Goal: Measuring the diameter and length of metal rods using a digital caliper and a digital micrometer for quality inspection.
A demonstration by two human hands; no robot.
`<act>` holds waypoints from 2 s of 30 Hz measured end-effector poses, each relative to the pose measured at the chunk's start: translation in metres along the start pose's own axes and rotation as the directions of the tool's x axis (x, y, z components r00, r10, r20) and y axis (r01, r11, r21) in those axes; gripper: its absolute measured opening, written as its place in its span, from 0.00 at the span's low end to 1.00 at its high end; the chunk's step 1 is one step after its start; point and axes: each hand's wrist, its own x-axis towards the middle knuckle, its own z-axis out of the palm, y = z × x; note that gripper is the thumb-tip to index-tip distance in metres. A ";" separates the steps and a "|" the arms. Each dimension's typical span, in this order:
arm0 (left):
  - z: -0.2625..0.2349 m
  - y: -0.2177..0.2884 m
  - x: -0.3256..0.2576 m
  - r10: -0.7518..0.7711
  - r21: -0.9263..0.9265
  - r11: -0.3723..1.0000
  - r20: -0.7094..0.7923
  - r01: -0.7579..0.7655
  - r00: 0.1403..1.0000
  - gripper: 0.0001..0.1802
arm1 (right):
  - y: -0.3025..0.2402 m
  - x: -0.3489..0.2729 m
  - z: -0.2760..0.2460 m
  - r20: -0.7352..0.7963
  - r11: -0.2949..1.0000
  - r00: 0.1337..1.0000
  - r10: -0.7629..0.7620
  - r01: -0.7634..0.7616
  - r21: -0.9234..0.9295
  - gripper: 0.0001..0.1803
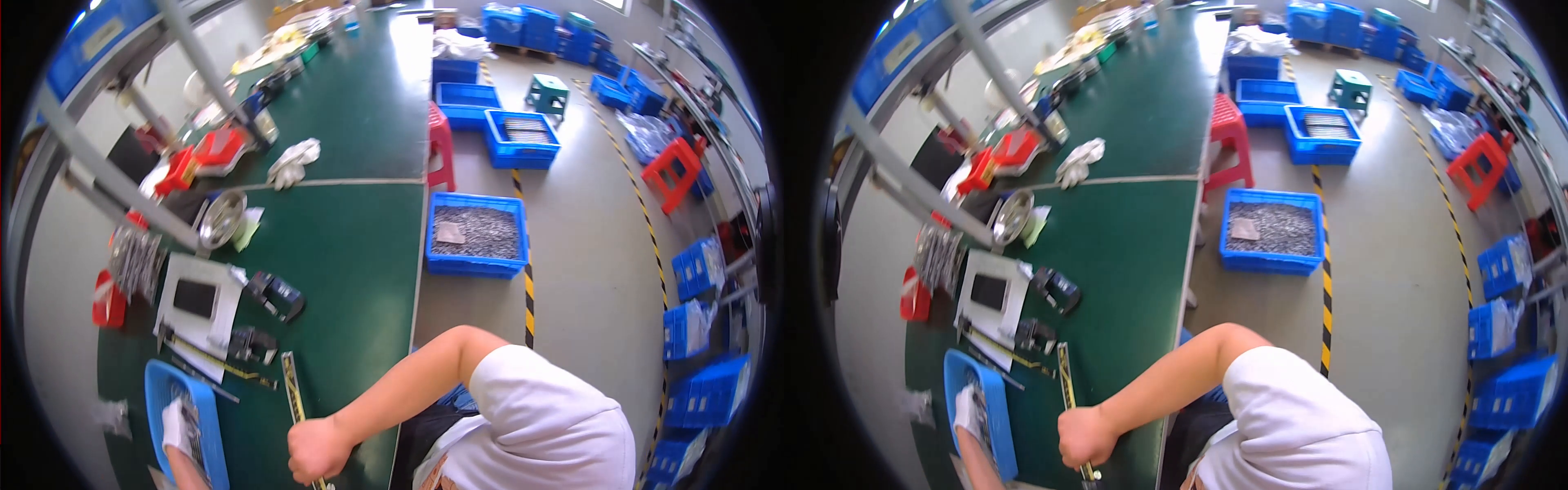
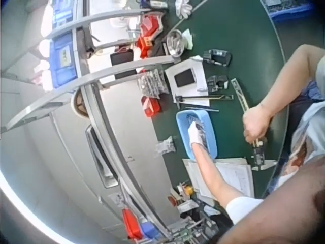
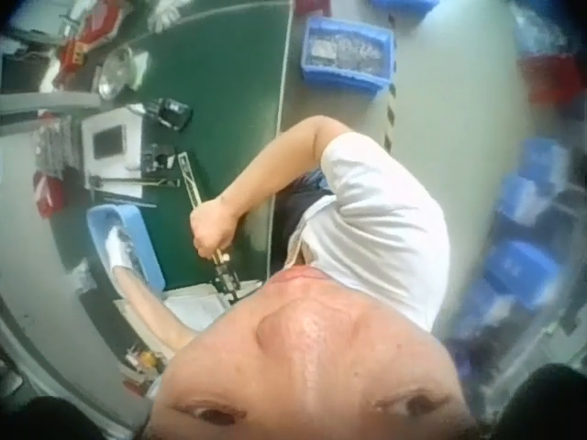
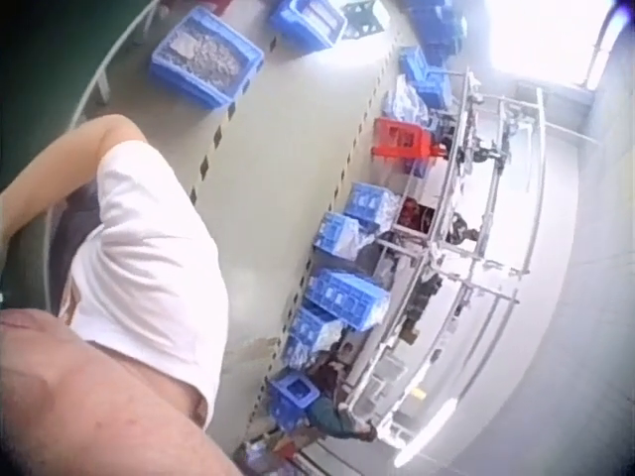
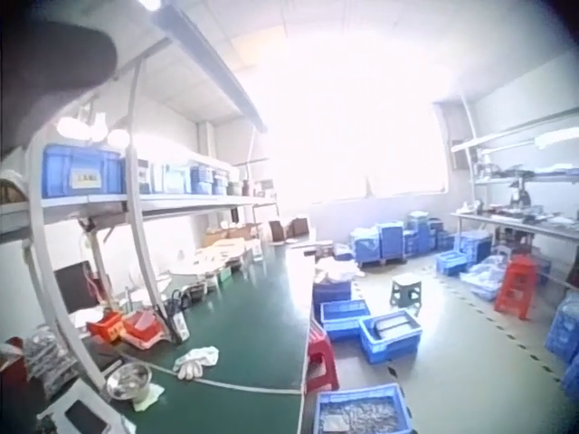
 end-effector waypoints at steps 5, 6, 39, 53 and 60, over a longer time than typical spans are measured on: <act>-0.019 -0.062 0.047 -0.020 -0.460 0.887 0.034 0.033 0.999 0.15 | 0.003 0.013 0.004 0.109 0.995 0.994 -0.022 0.011 0.096 0.11; -0.019 -0.054 0.042 -0.134 -0.347 0.925 0.081 0.154 0.988 0.18 | 0.003 0.011 0.001 0.120 0.998 0.993 -0.019 0.012 0.055 0.10; 0.070 -0.100 -0.222 0.256 -0.981 -0.113 -0.184 -0.159 0.949 0.28 | 0.009 0.043 -0.037 0.333 0.978 0.930 0.153 -0.191 0.083 0.06; 0.099 -0.100 -0.227 0.443 -0.980 0.051 0.193 0.190 0.875 0.25 | -0.003 0.034 -0.045 0.132 0.949 0.940 0.315 -0.313 -0.040 0.08; 0.101 -0.089 -0.219 0.228 -0.978 0.193 -0.039 -0.084 0.973 0.19 | 0.011 0.042 -0.052 0.328 0.944 0.914 0.240 -0.298 0.139 0.15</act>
